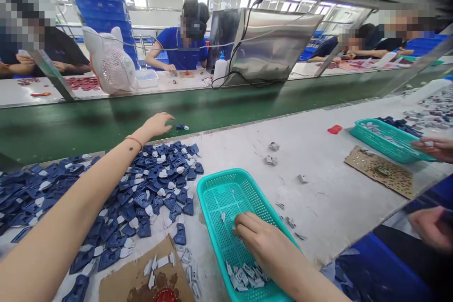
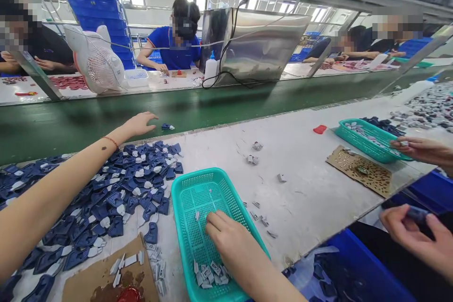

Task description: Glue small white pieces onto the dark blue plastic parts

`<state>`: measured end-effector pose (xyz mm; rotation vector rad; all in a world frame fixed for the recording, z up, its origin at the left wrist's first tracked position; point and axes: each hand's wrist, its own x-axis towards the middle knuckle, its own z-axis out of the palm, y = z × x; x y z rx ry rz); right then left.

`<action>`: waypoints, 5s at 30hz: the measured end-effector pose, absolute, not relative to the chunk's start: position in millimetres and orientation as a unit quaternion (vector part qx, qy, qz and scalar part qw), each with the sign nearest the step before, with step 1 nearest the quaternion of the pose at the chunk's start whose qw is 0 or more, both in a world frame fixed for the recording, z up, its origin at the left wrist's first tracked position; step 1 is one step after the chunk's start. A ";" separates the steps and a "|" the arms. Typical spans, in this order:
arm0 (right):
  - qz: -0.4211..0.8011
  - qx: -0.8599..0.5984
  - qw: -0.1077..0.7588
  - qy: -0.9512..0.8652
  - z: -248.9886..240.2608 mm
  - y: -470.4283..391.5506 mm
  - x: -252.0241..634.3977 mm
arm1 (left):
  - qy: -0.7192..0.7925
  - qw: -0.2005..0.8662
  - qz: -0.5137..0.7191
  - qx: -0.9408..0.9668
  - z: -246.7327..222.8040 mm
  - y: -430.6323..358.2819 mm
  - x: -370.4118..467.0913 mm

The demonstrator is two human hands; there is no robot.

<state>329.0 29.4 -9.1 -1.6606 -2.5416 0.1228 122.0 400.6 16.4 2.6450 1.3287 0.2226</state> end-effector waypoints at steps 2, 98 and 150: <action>0.056 -0.543 0.039 -0.837 -7.3 27.0 328.7 | 0.421 0.098 0.067 0.899 11.4 401.8 141.0; 0.513 -0.566 0.218 -0.607 80.1 6.5 139.9 | 0.356 0.707 0.541 0.283 -17.6 -16.4 -20.4; 0.643 -0.491 0.416 -0.416 29.5 -23.4 109.9 | 0.376 0.716 0.542 0.229 -18.2 -25.0 -10.9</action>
